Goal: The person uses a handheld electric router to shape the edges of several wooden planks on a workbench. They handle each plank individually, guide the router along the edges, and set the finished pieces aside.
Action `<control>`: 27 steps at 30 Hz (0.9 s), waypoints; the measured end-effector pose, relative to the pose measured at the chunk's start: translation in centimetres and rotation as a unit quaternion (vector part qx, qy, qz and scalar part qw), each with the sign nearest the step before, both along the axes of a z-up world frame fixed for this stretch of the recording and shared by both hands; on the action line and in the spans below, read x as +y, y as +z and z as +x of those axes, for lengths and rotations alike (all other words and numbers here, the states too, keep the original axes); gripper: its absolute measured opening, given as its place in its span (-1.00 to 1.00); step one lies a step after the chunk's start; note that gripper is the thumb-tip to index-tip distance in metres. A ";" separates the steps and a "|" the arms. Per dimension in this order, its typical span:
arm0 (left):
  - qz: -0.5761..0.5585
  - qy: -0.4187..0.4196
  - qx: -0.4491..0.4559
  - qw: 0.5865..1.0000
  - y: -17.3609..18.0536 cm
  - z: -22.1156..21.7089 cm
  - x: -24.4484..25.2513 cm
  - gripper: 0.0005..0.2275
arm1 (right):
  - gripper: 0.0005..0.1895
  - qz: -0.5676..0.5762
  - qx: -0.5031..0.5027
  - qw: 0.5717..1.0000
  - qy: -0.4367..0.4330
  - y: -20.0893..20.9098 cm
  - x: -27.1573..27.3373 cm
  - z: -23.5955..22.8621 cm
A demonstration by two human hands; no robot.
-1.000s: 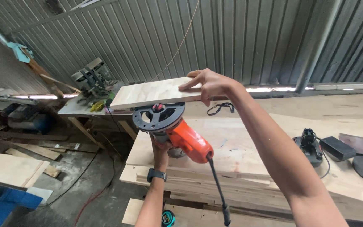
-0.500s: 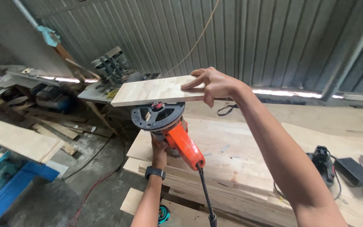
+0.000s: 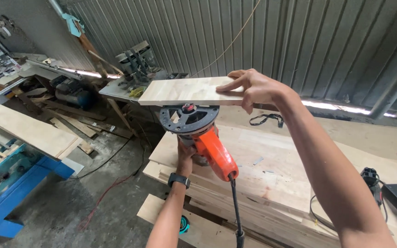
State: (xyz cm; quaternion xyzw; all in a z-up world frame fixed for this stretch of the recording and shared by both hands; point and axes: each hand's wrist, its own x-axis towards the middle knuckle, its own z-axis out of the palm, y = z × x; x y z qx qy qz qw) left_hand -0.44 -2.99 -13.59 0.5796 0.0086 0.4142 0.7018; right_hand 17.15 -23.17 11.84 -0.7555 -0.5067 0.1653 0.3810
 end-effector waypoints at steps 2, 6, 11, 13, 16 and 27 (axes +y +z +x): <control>0.003 -0.002 0.001 1.000 0.4 -0.2 -0.1 0.05 | 0.00 0.002 0.001 1.000 -0.001 -0.1 0.0 0.1; 0.006 -0.014 0.032 0.999 1.3 -1.0 -0.2 0.08 | -0.01 0.005 0.000 1.000 -0.007 0.2 0.0 -0.6; 0.001 -0.030 0.051 0.998 3.1 -1.7 -0.8 0.12 | -0.02 -0.006 -0.002 1.000 -0.016 0.1 0.1 -0.6; 0.004 -0.044 0.061 0.997 3.3 -1.9 -0.8 0.12 | 0.01 0.006 0.001 1.000 -0.022 -0.2 0.3 -0.4; 0.024 -0.036 0.089 0.995 5.8 -3.6 -2.4 0.11 | 0.00 0.008 0.004 1.000 -0.022 -0.3 0.3 -0.4; 0.002 0.003 0.107 0.994 6.8 -3.4 0.6 -0.16 | 0.01 0.006 -0.001 0.999 -0.036 -0.8 0.5 0.1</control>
